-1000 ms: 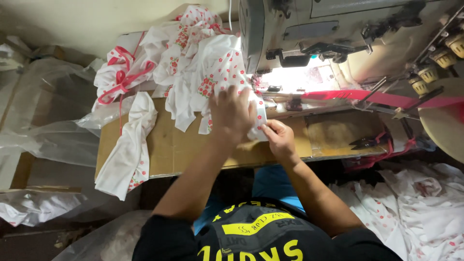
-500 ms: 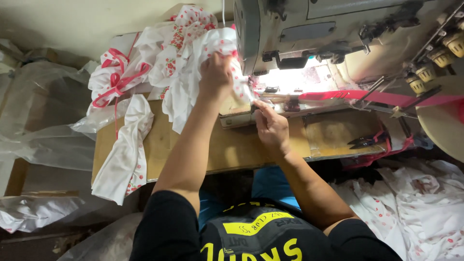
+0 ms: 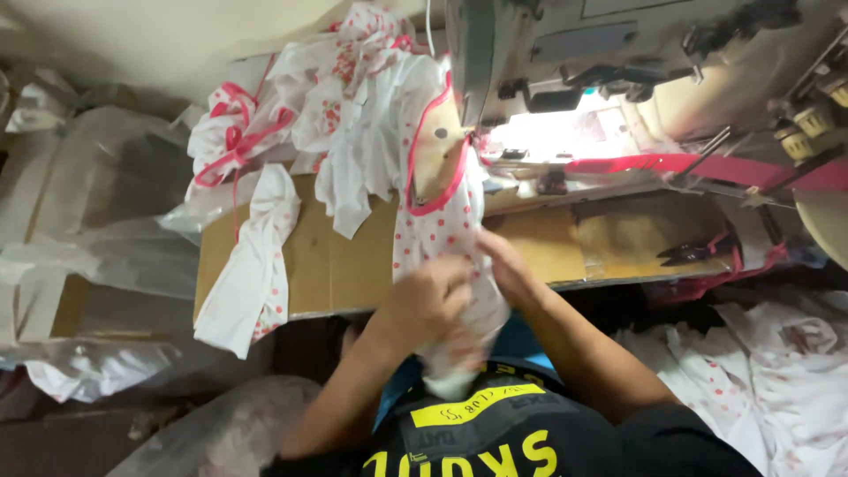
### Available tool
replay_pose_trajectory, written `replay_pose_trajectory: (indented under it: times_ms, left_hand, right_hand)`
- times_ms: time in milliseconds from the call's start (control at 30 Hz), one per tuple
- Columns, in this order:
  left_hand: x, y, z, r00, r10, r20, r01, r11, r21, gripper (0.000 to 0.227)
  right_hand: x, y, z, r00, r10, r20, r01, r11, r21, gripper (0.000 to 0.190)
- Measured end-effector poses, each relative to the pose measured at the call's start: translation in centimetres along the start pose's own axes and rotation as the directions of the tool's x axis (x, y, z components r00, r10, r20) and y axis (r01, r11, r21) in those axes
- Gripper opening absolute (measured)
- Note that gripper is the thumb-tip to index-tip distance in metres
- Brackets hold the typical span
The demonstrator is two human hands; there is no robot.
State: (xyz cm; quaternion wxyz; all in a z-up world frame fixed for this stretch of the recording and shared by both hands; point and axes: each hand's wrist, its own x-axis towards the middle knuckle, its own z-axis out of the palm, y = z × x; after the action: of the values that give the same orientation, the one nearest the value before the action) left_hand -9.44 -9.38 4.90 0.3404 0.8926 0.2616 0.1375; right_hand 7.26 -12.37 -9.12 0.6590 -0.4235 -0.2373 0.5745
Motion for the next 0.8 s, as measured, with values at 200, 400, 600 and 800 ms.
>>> replay_pose_trajectory:
  times_ms: [200, 400, 600, 800]
  left_hand:
    - [5.6, -9.5, 0.3, 0.898, 0.36, -0.254, -0.162, 0.806, 0.57, 0.046]
    - [-4.6, -5.5, -0.3, 0.738, -0.31, 0.599, 0.197, 0.948, 0.248, 0.029]
    - [1.4, -35.7, 18.2, 0.96, -0.198, 0.198, 0.021, 0.757, 0.654, 0.032]
    - [-2.7, -27.8, 12.6, 0.93, -0.347, -0.119, 0.342, 0.938, -0.058, 0.04]
  right_hand:
    - [-5.7, -0.8, -7.1, 0.977, 0.097, 0.188, -0.051, 0.971, -0.236, 0.009]
    - [-9.2, -19.8, -7.0, 0.923, -0.36, -0.136, -0.158, -0.031, -0.987, 0.025]
    - [-2.9, -13.8, 7.6, 0.578, -0.018, 0.816, 0.724, 0.474, -0.502, 0.022]
    - [1.8, -6.1, 11.5, 0.785, -0.33, 0.524, 0.576, 0.699, -0.423, 0.025]
